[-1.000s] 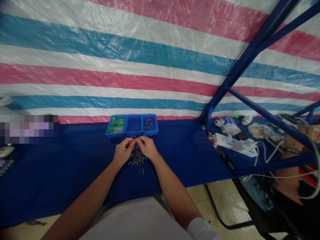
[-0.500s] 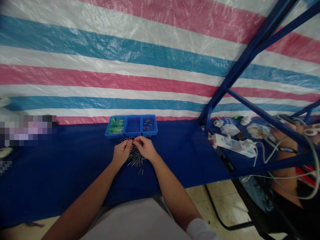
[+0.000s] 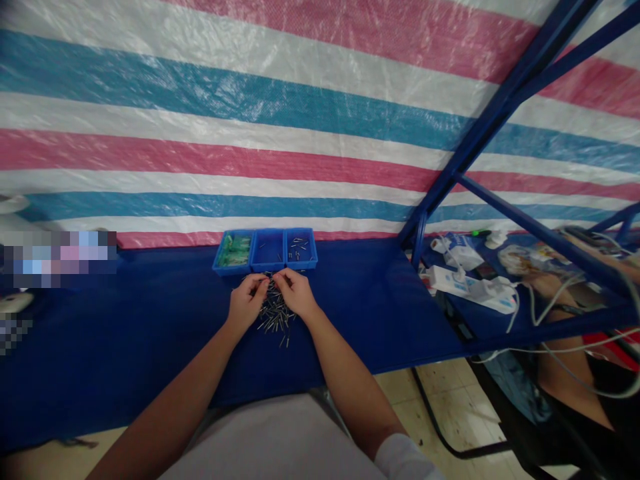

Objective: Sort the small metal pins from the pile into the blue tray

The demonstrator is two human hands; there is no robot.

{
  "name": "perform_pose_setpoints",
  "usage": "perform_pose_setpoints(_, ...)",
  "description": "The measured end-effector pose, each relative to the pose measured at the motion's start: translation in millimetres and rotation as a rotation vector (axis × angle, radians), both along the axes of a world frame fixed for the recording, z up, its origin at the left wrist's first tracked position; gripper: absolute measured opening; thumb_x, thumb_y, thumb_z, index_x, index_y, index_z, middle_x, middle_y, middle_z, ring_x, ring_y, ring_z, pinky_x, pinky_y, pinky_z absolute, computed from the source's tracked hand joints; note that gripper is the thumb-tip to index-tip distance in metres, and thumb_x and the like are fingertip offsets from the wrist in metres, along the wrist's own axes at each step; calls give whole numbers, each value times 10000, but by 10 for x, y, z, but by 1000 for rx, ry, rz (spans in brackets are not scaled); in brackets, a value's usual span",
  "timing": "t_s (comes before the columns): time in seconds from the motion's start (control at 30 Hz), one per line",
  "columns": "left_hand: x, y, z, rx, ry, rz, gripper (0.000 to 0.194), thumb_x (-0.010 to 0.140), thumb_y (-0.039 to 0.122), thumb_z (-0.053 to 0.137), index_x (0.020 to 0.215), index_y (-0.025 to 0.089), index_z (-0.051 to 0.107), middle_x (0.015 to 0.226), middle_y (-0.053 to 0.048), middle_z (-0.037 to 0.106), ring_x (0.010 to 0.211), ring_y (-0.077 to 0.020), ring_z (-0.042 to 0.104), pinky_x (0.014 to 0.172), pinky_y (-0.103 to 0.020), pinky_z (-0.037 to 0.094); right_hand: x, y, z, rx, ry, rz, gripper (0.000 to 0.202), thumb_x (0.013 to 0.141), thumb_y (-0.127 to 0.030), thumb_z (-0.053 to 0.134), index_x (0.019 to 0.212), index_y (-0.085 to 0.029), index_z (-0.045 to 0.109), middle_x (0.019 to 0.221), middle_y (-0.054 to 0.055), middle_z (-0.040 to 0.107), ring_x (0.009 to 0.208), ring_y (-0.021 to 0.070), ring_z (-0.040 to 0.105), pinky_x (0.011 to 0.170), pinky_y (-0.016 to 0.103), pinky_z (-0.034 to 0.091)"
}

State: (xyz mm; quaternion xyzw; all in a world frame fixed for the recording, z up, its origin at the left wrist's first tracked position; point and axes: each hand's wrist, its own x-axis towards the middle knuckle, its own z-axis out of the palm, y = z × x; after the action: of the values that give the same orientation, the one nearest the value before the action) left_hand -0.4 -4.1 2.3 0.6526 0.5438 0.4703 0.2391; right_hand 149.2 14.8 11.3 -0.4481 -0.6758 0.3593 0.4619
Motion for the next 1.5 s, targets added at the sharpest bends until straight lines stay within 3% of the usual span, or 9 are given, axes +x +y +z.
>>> perform_pose_setpoints(0.53,-11,1,5,-53,-13,47,335,898,443,419,787,176,588,571,29,569,546,-115,550,568,-221,397,-1,16,-32,-11,-1,-6,236,858,-395,538,815,-184,635,700,1,630,633,130,560,611,241,432)
perform_pose_setpoints(0.97,-14,2,-1,-55,-27,66,360,900,441,404,713,176,559,552,30,555,533,-109,534,556,-214,384,-28,18,-61,24,80,-9,151,780,-291,654,893,-199,694,843,40,695,687,147,602,646,267,480)
perform_pose_setpoints(1.27,-4,11,-10,-32,-72,69,252,855,400,504,949,183,592,602,34,565,534,-110,530,548,-216,397,-5,36,-31,45,80,-52,125,793,-247,627,876,-208,711,845,41,701,741,165,627,683,279,492)
perform_pose_setpoints(1.5,-5,18,-30,-9,-91,47,192,859,351,496,925,193,583,587,37,553,521,-107,516,515,-212,378,-4,52,-66,18,115,-66,137,789,-271,629,874,-209,717,837,44,704,748,175,635,698,290,504)
